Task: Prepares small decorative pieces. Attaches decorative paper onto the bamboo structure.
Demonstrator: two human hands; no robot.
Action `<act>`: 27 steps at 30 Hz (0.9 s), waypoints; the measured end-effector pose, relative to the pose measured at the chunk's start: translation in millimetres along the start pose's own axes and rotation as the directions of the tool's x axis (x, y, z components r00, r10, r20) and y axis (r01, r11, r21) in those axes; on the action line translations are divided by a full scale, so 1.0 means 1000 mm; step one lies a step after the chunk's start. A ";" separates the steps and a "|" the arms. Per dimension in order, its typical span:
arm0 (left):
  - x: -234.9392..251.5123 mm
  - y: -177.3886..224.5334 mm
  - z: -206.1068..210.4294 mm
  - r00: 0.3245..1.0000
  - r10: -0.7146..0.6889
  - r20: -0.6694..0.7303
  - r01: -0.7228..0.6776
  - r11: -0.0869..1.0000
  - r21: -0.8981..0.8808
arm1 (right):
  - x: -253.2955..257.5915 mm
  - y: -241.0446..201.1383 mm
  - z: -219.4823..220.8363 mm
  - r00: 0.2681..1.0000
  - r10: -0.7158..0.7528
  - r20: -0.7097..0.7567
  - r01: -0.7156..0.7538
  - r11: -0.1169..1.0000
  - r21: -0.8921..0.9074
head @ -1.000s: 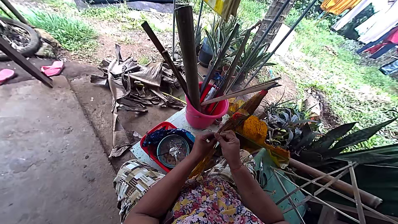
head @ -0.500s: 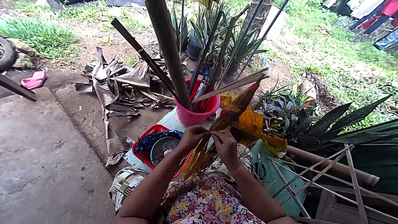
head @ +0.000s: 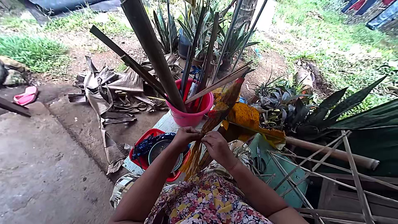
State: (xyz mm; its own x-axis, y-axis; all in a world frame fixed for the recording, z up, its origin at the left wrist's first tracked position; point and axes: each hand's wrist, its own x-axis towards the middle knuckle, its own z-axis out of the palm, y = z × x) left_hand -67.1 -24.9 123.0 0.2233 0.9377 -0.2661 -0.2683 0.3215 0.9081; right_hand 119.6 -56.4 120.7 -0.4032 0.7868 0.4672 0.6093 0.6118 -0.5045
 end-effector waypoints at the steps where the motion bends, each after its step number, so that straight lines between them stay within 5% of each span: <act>1: 0.001 -0.003 -0.001 1.000 0.025 -0.001 -0.025 1.000 0.013 | 0.001 0.002 -0.002 1.000 -0.007 0.023 0.007 1.000 -0.013; 5: -0.004 -0.008 0.001 0.978 0.204 -0.039 -0.189 0.952 0.242 | 0.011 -0.004 -0.014 0.998 0.012 0.067 -0.013 1.000 0.020; 7: -0.009 -0.013 -0.001 0.922 0.388 0.024 -0.348 0.798 0.492 | 0.018 -0.007 -0.017 0.996 0.002 0.086 0.000 1.000 -0.024; 9: -0.012 -0.022 -0.003 0.778 0.613 0.140 -0.546 0.548 0.634 | 0.026 -0.009 -0.017 0.996 -0.021 0.087 0.031 0.992 -0.119; 11: -0.008 -0.036 -0.002 0.558 0.796 0.235 -0.681 0.277 0.678 | 0.032 -0.009 -0.016 0.994 -0.050 0.096 0.069 0.978 -0.198; 14: 0.003 -0.050 -0.004 0.286 0.907 0.310 -0.706 -0.019 0.708 | 0.038 -0.013 -0.017 0.991 -0.069 0.115 0.095 0.968 -0.233; 21: 0.009 -0.062 -0.007 0.134 0.953 0.273 -0.728 -0.092 0.679 | 0.043 -0.016 -0.026 0.988 -0.056 0.143 0.085 0.975 -0.204; 27: 0.005 -0.065 -0.004 0.122 0.969 0.214 -0.719 -0.062 0.692 | 0.047 -0.023 -0.033 0.986 -0.032 0.164 0.060 0.984 -0.167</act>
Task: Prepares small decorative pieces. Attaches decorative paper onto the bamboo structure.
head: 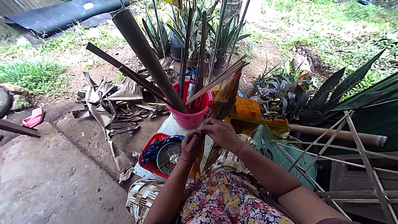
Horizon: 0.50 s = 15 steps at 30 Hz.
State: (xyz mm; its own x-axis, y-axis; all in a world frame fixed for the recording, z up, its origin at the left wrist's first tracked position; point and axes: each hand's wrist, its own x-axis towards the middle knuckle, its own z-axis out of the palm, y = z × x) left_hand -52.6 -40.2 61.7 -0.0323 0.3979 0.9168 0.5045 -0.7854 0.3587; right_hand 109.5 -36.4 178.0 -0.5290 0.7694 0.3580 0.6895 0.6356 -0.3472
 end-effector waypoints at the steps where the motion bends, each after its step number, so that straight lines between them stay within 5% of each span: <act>1: -0.001 0.000 -0.001 1.000 -0.002 0.001 0.002 1.000 -0.006 | 0.000 0.001 0.000 1.000 -0.007 -0.006 0.007 1.000 0.010; 15: -0.008 -0.003 0.006 1.000 0.013 0.025 -0.012 0.999 -0.036 | -0.001 0.003 -0.003 0.995 0.009 0.099 -0.015 0.998 0.056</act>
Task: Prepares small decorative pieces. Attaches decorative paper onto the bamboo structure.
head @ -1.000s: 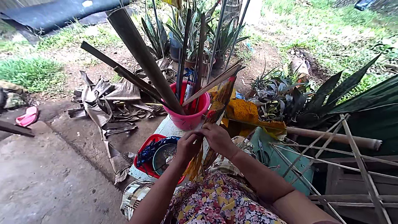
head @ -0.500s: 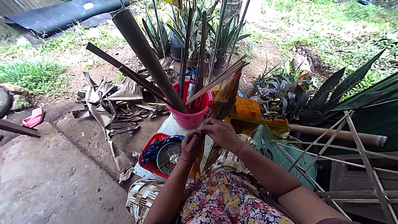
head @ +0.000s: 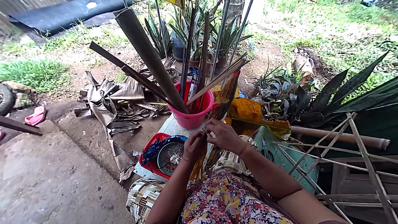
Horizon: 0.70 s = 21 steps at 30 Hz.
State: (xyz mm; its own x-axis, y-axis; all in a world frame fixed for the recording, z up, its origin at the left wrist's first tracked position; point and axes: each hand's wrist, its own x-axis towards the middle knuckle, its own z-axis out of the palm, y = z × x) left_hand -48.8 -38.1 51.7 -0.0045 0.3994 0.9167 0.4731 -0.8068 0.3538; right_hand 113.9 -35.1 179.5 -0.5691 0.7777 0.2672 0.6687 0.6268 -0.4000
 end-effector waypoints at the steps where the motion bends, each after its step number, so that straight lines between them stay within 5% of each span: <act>1: 0.000 0.000 0.000 1.000 -0.001 -0.001 0.001 1.000 0.000 | -0.001 0.002 0.002 1.000 0.004 -0.007 -0.004 0.999 0.044; 14: 0.002 -0.001 0.006 1.000 0.001 -0.016 -0.001 1.000 -0.004 | -0.004 0.006 0.000 0.989 0.126 0.082 -0.146 0.927 0.346; 21: -0.003 -0.002 0.007 1.000 0.008 -0.015 -0.008 1.000 0.012 | -0.004 -0.002 0.003 0.934 0.344 0.099 -0.342 0.772 0.535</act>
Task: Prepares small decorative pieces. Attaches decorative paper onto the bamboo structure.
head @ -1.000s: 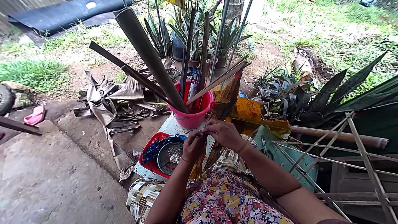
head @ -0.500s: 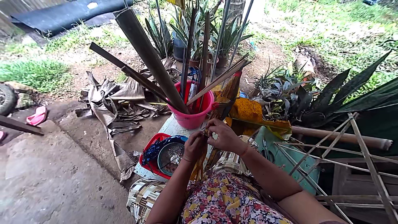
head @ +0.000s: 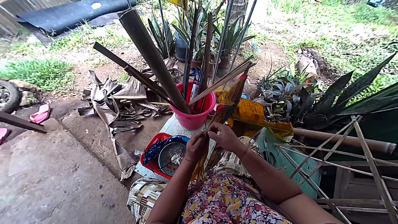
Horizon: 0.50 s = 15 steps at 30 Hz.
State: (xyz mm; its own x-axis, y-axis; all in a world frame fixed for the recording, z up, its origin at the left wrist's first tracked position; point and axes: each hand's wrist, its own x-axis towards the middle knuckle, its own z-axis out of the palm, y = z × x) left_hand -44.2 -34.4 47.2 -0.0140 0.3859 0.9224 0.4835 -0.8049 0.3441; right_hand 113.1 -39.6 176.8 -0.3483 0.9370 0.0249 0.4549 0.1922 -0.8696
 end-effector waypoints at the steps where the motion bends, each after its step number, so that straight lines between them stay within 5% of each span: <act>1: 0.000 0.000 0.000 1.000 0.003 0.004 -0.003 1.000 -0.005 | 0.001 0.000 0.000 1.000 -0.006 0.001 0.006 1.000 -0.009; 10: 0.005 -0.001 0.002 1.000 -0.002 -0.012 0.002 1.000 -0.008 | 0.004 -0.007 -0.001 1.000 0.012 0.016 -0.012 0.999 -0.037; 15: 0.007 -0.002 0.001 0.999 -0.032 -0.025 0.032 0.999 0.016 | -0.003 -0.003 -0.007 0.985 -0.084 -0.154 0.092 0.995 0.042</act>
State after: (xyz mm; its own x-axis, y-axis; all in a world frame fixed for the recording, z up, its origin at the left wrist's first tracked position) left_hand -44.1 -29.4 52.4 -0.0518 0.3999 0.9151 0.4971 -0.7844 0.3709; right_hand 118.8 -40.6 182.7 -0.2554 0.9511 0.1736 0.3864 0.2650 -0.8834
